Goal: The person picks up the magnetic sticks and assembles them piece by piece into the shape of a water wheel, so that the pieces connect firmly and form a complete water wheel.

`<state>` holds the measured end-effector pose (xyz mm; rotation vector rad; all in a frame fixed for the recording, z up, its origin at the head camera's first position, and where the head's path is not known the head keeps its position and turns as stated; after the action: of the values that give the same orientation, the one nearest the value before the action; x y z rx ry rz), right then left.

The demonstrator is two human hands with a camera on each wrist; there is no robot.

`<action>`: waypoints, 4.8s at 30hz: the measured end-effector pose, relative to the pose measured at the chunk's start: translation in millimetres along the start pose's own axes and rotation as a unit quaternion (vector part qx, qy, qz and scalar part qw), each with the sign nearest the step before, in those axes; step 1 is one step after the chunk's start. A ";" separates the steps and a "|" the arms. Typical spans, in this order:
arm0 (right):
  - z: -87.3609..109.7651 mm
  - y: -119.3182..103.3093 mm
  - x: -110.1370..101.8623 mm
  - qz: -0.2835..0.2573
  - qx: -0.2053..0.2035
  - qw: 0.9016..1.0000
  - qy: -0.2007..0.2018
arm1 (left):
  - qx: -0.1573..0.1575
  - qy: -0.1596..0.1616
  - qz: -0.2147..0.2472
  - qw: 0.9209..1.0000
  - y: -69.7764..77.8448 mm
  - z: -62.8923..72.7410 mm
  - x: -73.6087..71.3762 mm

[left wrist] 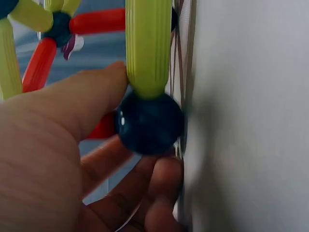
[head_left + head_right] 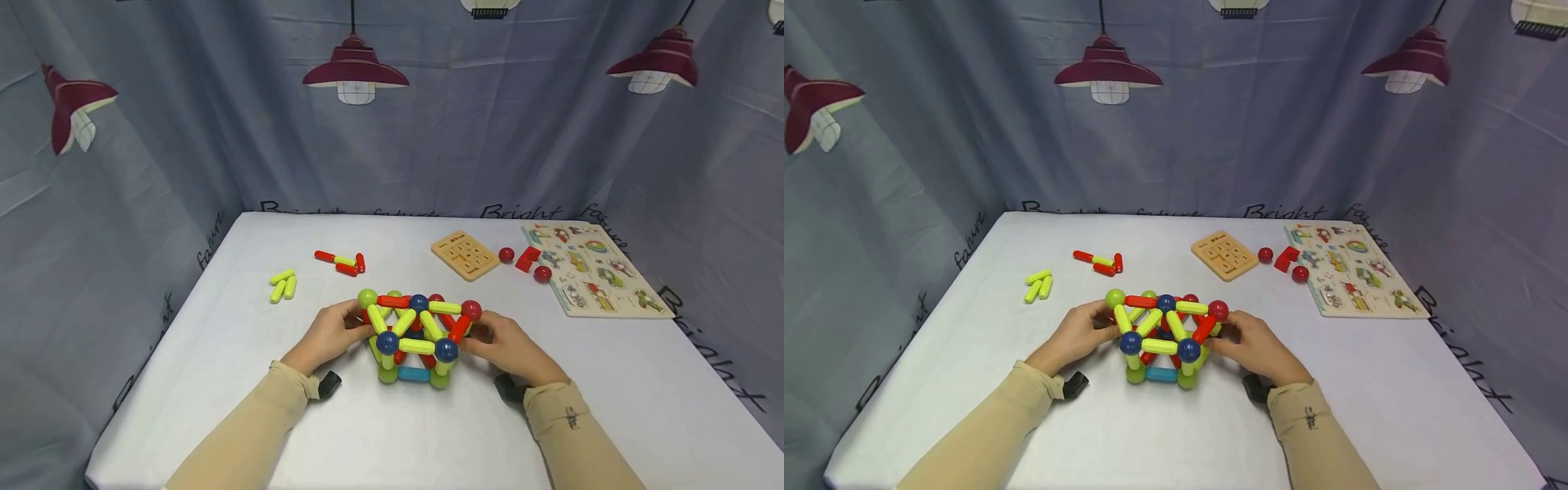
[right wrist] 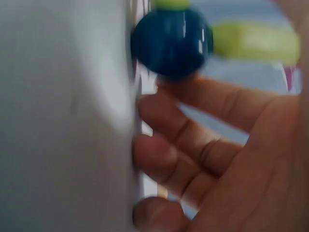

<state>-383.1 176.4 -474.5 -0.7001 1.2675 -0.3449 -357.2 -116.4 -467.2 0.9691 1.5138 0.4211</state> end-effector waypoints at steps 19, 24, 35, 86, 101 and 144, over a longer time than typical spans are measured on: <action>-11.1 -4.7 9.5 -0.016 0.084 0.996 0.021 | -0.052 -0.044 -0.001 0.998 3.6 -10.4 13.8; -11.9 -6.2 11.1 -0.034 0.099 0.994 0.008 | -0.061 -0.052 0.014 0.997 4.6 -7.7 13.2; -15.8 -8.1 10.1 -0.043 0.102 0.994 0.009 | -0.056 -0.037 0.012 0.998 5.5 -12.5 10.5; -26.7 -59.0 -44.1 0.068 -0.133 0.962 0.229 | 0.166 0.092 -0.174 0.966 45.4 -59.8 -31.3; -7.3 -73.0 -42.3 0.126 -0.187 0.938 0.261 | 0.280 0.145 -0.275 0.909 72.8 -38.3 -33.8; -13.2 -3.5 -32.1 -0.301 -0.014 0.945 0.127 | 0.027 0.133 -0.175 0.975 -13.9 8.4 -84.2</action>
<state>-404.4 189.2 -449.9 -1.0922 1.2791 -0.9451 -360.4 -191.3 -425.6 0.6842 1.9073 0.2627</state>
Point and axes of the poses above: each hand's wrist, its own z-axis away from the middle knuckle, its own x-axis out of the palm, y = z × x, the point moved 10 cm from there along -z, towards the middle knuckle, and after that the axes turned 11 degrees about x, right-handed, at the moved point
